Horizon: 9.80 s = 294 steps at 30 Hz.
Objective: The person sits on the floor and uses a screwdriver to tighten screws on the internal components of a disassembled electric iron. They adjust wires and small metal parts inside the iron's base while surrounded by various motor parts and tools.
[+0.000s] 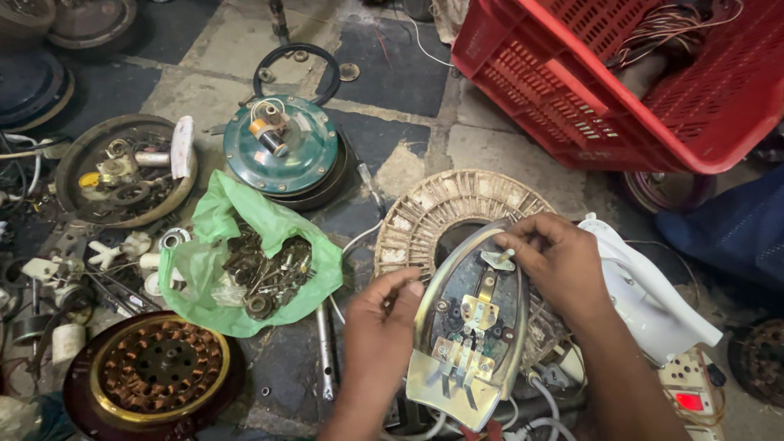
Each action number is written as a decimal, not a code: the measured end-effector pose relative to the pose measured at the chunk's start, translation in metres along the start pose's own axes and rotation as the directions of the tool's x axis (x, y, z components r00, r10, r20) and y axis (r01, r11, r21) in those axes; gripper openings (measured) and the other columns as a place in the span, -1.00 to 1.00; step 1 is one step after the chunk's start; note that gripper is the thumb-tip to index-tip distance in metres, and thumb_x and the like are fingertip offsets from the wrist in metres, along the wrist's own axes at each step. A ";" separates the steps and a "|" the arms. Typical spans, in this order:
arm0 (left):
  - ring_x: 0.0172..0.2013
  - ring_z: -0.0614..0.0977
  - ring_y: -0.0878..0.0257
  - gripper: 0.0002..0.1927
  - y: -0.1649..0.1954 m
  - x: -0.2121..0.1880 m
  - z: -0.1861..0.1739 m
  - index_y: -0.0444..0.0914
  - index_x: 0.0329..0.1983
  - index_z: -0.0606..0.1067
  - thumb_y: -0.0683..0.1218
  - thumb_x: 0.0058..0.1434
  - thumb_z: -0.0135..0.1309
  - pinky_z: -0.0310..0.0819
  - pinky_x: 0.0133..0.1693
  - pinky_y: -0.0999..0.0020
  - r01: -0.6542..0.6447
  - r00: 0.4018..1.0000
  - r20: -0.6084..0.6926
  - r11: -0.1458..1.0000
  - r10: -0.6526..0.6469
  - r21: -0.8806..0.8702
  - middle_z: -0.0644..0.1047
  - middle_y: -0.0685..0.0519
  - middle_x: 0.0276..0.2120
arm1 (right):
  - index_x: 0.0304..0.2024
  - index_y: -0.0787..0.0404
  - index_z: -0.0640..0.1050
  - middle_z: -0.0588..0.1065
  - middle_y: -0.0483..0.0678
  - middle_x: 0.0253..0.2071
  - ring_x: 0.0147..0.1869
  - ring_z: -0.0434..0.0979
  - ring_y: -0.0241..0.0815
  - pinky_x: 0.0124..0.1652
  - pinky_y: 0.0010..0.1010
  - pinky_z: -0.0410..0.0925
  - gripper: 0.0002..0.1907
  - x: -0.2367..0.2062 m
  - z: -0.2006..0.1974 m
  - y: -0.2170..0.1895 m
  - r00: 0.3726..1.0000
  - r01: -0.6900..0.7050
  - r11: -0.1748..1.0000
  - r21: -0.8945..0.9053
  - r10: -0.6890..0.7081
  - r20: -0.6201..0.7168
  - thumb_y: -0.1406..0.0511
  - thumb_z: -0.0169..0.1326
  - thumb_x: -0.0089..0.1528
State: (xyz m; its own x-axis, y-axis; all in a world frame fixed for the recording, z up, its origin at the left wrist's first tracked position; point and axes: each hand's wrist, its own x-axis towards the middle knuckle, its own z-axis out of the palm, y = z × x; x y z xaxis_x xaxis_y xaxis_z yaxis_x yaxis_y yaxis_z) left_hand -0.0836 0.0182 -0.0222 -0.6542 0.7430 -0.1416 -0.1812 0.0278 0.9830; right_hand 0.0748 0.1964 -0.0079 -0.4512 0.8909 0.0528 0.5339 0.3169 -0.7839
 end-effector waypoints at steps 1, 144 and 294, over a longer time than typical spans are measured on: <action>-0.41 0.48 0.49 -0.82 0.001 0.000 0.001 -0.34 -0.09 0.63 -0.21 0.25 0.17 0.40 -0.34 0.58 0.007 1.000 0.008 1.000 -0.007 0.027 0.58 0.19 -0.40 | -0.24 0.27 0.69 0.56 0.00 -0.39 -0.38 0.42 -0.24 -0.36 -0.40 0.33 -0.82 0.000 0.001 -0.001 0.999 -0.044 0.999 0.014 0.044 -0.008 0.30 0.35 0.16; -0.17 0.55 -0.01 -0.80 0.034 -0.011 -0.008 -0.14 -0.21 0.63 -0.14 0.08 0.30 0.43 -0.12 0.14 -0.427 0.903 0.301 0.713 0.306 0.556 0.55 -0.01 -0.31 | -0.33 0.33 0.58 0.50 -0.10 -0.42 -0.33 0.42 -0.36 -0.31 -0.49 0.30 -0.76 0.018 -0.004 0.009 0.940 0.341 0.937 0.077 -0.341 -0.019 0.28 0.18 0.37; 0.00 0.48 -0.08 -0.86 0.018 0.004 0.020 -0.20 -0.18 0.56 -0.16 0.18 0.14 0.28 0.05 -0.06 -0.492 0.839 0.253 0.471 0.482 0.733 0.53 -0.06 -0.18 | -0.12 0.32 0.65 0.52 -0.13 -0.31 -0.29 0.41 -0.44 -0.30 -0.62 0.33 -0.79 -0.105 0.005 0.031 0.997 -0.037 0.953 0.300 0.056 -0.053 0.40 0.30 0.20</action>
State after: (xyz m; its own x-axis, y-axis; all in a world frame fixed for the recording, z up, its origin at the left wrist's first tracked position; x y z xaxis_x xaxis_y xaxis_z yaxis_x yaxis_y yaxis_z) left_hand -0.0749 0.0356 -0.0032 -0.4502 0.8057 0.3850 0.7744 0.1376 0.6175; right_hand 0.1348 0.1109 -0.0405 -0.3821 0.9232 0.0419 0.3116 0.1713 -0.9347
